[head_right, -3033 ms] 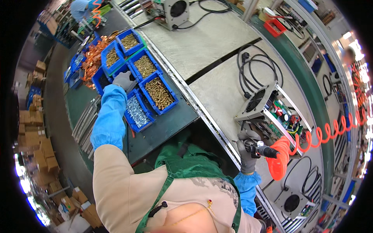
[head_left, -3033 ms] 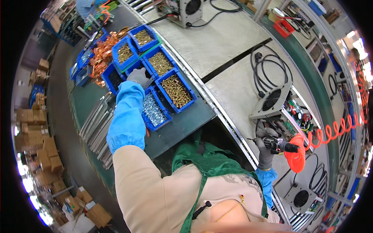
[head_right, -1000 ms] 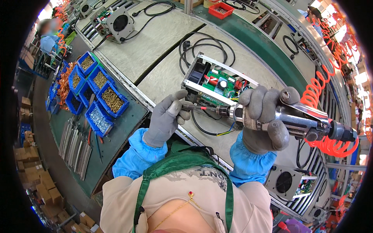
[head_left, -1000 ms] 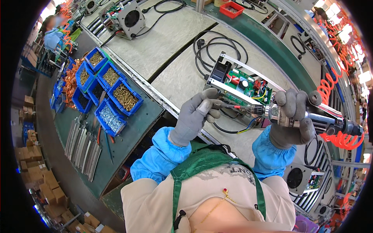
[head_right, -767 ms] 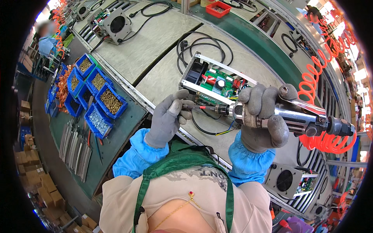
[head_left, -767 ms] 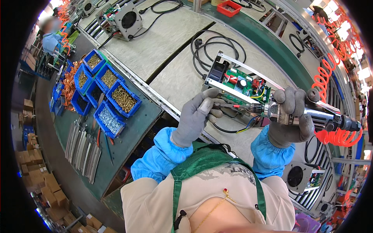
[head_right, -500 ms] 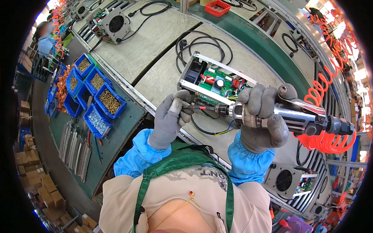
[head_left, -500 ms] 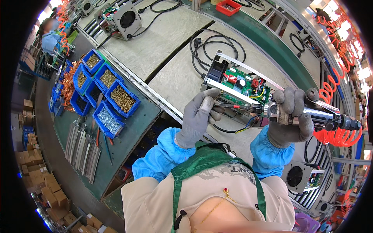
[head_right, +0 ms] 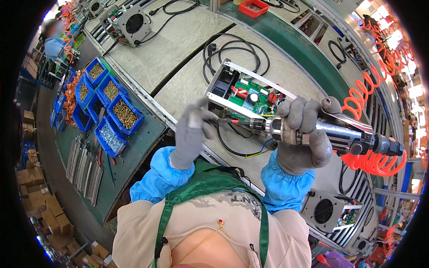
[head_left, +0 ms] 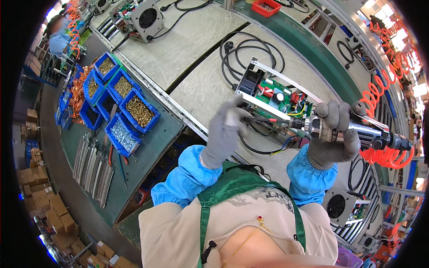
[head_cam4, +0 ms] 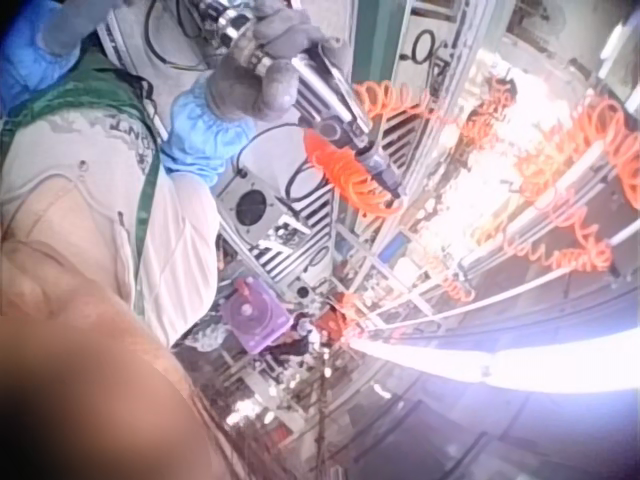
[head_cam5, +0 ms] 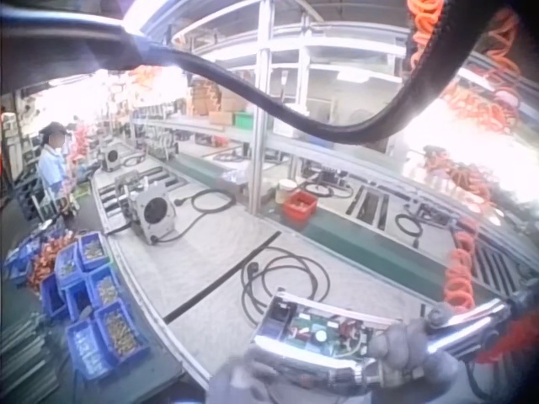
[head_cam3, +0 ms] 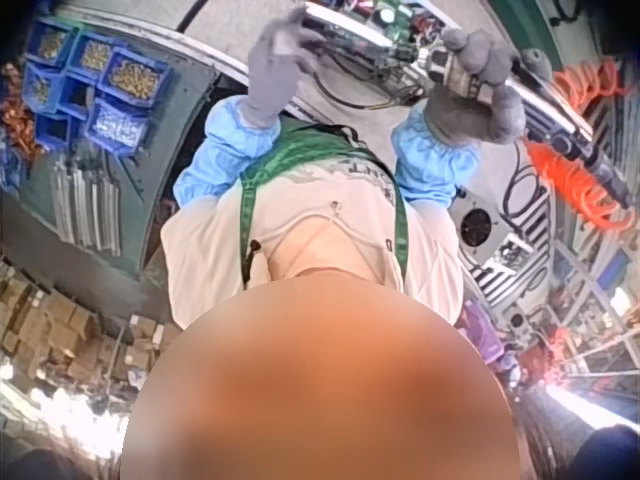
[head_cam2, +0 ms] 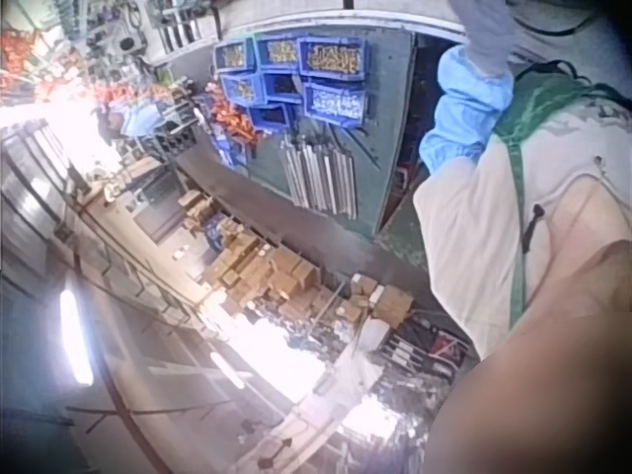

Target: Assembling an electronic chassis using an air screwdriver, screws, and various internal components.

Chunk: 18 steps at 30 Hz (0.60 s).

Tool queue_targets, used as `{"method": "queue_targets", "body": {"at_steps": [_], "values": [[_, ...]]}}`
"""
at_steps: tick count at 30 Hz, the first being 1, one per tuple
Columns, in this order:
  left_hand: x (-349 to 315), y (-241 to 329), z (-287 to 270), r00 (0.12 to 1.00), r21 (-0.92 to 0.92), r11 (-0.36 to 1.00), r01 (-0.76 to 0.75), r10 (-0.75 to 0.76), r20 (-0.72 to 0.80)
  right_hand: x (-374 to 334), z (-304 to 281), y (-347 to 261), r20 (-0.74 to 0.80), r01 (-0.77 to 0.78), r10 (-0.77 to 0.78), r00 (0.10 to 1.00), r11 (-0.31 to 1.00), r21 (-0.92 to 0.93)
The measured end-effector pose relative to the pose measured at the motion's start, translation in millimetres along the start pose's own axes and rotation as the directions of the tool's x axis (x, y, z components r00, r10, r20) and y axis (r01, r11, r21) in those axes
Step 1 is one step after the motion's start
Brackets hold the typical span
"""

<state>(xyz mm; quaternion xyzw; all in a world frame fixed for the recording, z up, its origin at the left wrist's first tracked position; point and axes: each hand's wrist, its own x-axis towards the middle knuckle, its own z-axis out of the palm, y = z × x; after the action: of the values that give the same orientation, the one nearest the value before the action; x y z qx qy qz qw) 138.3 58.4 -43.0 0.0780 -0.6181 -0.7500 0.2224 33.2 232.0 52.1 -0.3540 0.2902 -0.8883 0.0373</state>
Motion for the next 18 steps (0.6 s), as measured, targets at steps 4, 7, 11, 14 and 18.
{"method": "queue_targets", "body": {"at_steps": [4, 7, 11, 14, 18], "values": [[20.5, -27.1, -12.8, 0.966, 0.510, 0.853, -0.112, 0.213, -0.145, 8.9, 0.7, -1.1, -0.072, 0.063, -0.066, 0.995, 0.997, -0.046], [23.4, -32.4, 10.2, 0.947, 0.735, 0.655, -0.175, 0.315, -0.056, 15.3, 0.4, 3.0, -0.030, 0.064, -0.066, 0.997, 0.996, -0.062], [34.9, -48.3, 13.8, 0.952, 0.700, 0.694, -0.168, 0.298, -0.066, 21.8, 1.0, 12.0, 0.014, 0.075, -0.073, 0.997, 0.989, -0.131], [35.3, -48.2, 6.0, 0.966, 0.670, 0.722, -0.173, 0.258, -0.028, 22.3, -1.4, 14.6, 0.044, 0.059, -0.054, 0.998, 0.991, -0.121], [27.4, -32.9, 7.3, 0.930, 0.665, 0.708, -0.237, 0.364, -0.056, 24.2, -2.1, 16.4, -0.002, 0.058, -0.059, 0.998, 0.990, -0.132]]}}
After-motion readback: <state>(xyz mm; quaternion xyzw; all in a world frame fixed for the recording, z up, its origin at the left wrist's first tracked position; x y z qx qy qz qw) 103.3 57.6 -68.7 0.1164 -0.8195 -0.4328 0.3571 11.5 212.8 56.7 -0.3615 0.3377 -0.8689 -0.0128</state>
